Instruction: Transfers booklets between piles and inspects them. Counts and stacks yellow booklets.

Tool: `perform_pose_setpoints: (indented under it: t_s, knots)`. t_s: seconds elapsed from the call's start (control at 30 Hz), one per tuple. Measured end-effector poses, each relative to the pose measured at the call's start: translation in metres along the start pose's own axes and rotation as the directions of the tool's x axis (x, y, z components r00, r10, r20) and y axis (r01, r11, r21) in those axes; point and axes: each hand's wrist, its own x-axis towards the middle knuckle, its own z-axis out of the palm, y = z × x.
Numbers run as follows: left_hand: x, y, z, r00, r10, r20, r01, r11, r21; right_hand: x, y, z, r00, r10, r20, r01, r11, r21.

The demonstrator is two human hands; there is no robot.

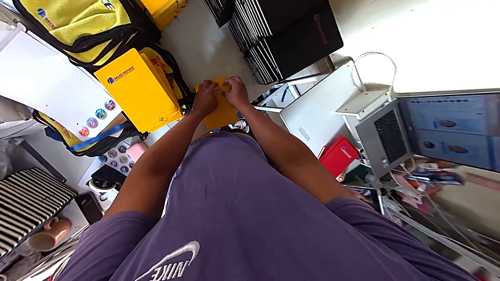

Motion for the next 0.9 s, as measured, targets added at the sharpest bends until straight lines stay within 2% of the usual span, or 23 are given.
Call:
perform_pose_setpoints:
  t_s: [0.13,0.33,0.7,0.9]
  knots:
    - [-0.017,0.008,-0.007,0.996,-0.081,-0.039,0.075,0.989,-0.125,-0.004,-0.007,-0.002,1.000,-0.011,0.015,0.012,0.999,-0.052]
    - [-0.055,-0.005,-0.006,0.992,-0.099,-0.082,0.082,0.980,-0.183,-0.005,-0.005,0.004,0.999,-0.042,0.002,0.042,0.995,-0.085]
    - [-0.079,-0.010,-0.022,0.990,-0.133,0.038,0.138,0.967,-0.215,-0.005,-0.008,0.004,0.999,-0.031,0.008,0.032,0.995,-0.096]
    - [-0.069,-0.003,-0.025,0.984,-0.150,0.092,0.166,0.965,-0.203,-0.006,-0.009,0.005,1.000,-0.013,-0.002,0.013,0.996,-0.093]
